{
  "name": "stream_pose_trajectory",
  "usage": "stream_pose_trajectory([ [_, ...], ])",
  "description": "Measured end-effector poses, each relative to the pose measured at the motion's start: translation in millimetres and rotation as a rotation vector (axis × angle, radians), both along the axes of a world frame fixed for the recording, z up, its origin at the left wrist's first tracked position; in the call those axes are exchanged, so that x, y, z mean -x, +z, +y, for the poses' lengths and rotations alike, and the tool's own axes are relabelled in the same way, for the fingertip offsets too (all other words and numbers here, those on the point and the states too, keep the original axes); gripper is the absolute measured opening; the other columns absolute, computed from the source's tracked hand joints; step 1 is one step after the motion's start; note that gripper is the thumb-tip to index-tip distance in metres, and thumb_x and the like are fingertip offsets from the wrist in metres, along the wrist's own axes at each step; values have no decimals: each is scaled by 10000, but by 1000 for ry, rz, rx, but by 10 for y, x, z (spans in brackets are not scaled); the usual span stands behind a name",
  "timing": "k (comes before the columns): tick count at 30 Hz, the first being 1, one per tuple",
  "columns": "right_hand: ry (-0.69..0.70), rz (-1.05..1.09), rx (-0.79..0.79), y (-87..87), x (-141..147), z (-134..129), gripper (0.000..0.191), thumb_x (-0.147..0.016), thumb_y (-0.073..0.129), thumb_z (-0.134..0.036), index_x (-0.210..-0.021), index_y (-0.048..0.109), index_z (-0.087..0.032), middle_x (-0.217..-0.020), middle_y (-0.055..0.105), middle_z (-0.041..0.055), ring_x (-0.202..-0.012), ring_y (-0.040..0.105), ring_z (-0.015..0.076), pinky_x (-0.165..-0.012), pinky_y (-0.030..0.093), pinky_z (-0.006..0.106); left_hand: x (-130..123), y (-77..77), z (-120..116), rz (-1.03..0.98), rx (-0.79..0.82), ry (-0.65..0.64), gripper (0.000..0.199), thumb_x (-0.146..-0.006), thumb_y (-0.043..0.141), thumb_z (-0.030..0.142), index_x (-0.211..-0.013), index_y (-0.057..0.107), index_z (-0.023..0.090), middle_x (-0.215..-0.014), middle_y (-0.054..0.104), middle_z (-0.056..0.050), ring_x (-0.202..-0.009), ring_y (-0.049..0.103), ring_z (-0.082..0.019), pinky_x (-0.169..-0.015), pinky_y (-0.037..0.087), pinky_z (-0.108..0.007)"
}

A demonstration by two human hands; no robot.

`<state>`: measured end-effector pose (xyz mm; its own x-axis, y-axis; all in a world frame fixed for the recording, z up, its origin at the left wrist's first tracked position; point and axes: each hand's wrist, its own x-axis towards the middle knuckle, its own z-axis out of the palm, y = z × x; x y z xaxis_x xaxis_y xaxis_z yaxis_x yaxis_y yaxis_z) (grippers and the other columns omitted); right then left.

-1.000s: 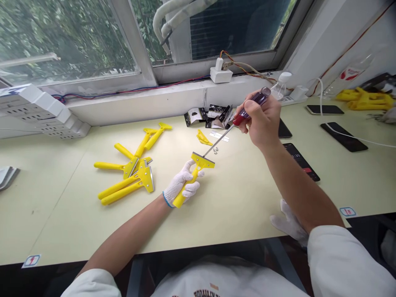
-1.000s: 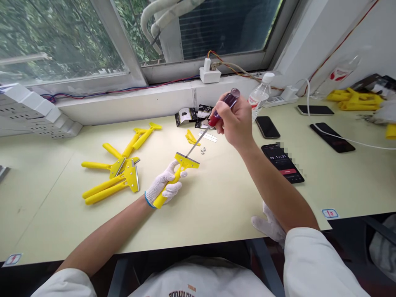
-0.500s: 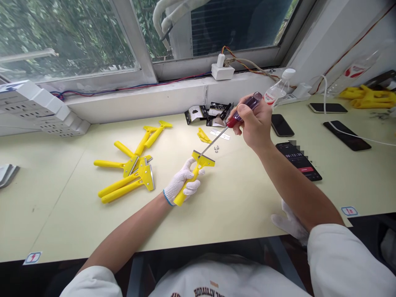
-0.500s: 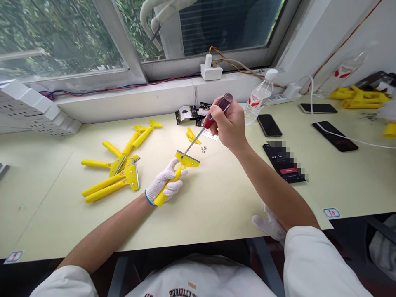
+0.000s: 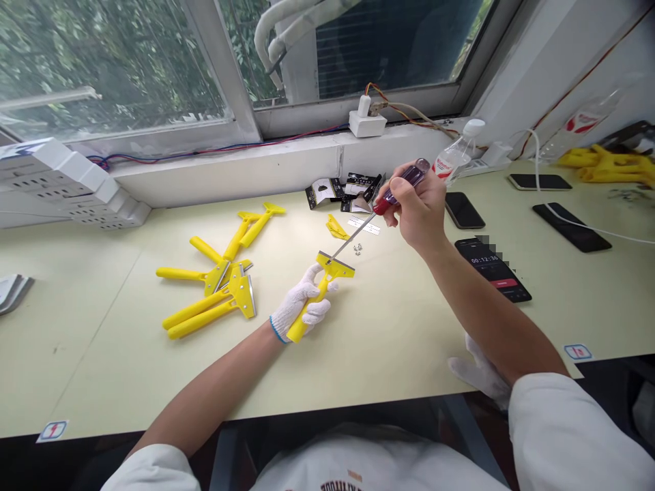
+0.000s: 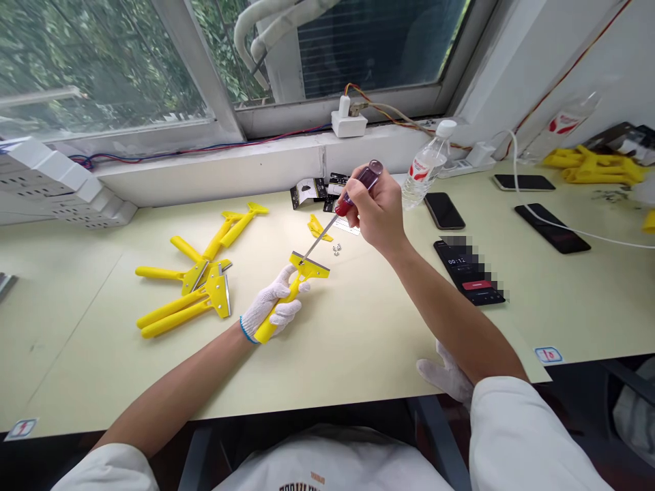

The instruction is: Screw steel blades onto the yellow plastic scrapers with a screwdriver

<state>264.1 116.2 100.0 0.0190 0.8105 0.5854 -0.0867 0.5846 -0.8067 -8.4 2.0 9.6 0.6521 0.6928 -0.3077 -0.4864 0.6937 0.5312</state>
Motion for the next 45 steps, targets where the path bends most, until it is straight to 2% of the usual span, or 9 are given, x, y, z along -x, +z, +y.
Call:
stream_pose_trajectory([
  [12,-22,68,46,-1,14,24,436,-882,830,-685,-898,617,-305,-735,720,11,-403,525,131,-319,331,291,54,11,6,-117,57,-41,686,-853,581,67,-1444,522,410,-1070,531,0,-497,232,-25,-353,156,-94],
  [17,-18,75,36,0,-6,36,406,-905,813,-662,-908,615,-308,-752,719,7,-417,529,138,-328,339,308,58,-4,10,-128,69,-28,769,-845,562,58,-1520,529,426,-1057,545,-10,-490,196,-28,-342,164,-96],
  [22,-20,101,36,-30,2,49,399,-916,794,-657,-930,606,-306,-755,709,-10,-415,515,129,-321,336,301,84,-18,11,-167,69,-34,778,-865,542,67,-1552,528,432,-1072,570,-27,-479,218,-31,-326,172,-101],
  [30,-23,58,44,-138,-90,160,414,-891,792,-705,-983,644,-330,-784,720,14,-485,604,172,-355,404,334,130,-53,2,-226,67,-21,746,-897,471,88,-1567,521,413,-1089,581,-47,-446,219,-43,-284,159,-129],
  [34,-19,74,43,-83,-41,101,424,-885,796,-706,-968,630,-326,-775,724,2,-455,564,154,-340,386,329,133,-61,5,-204,55,-8,749,-894,481,101,-1573,508,416,-1077,577,-45,-431,231,-40,-281,168,-139],
  [38,-26,117,66,4,32,10,404,-879,818,-656,-901,607,-313,-729,710,-12,-401,489,131,-311,320,314,108,-46,-4,-133,-13,-12,785,-880,525,113,-1595,464,430,-1077,575,-34,-434,318,-46,-288,243,-149],
  [45,-52,101,84,17,0,30,480,-824,840,-732,-886,606,-318,-720,701,-2,-401,480,131,-307,312,314,66,-13,-12,-31,-56,4,830,-853,587,131,-1602,401,435,-1091,572,-13,-455,392,-35,-319,311,-134],
])
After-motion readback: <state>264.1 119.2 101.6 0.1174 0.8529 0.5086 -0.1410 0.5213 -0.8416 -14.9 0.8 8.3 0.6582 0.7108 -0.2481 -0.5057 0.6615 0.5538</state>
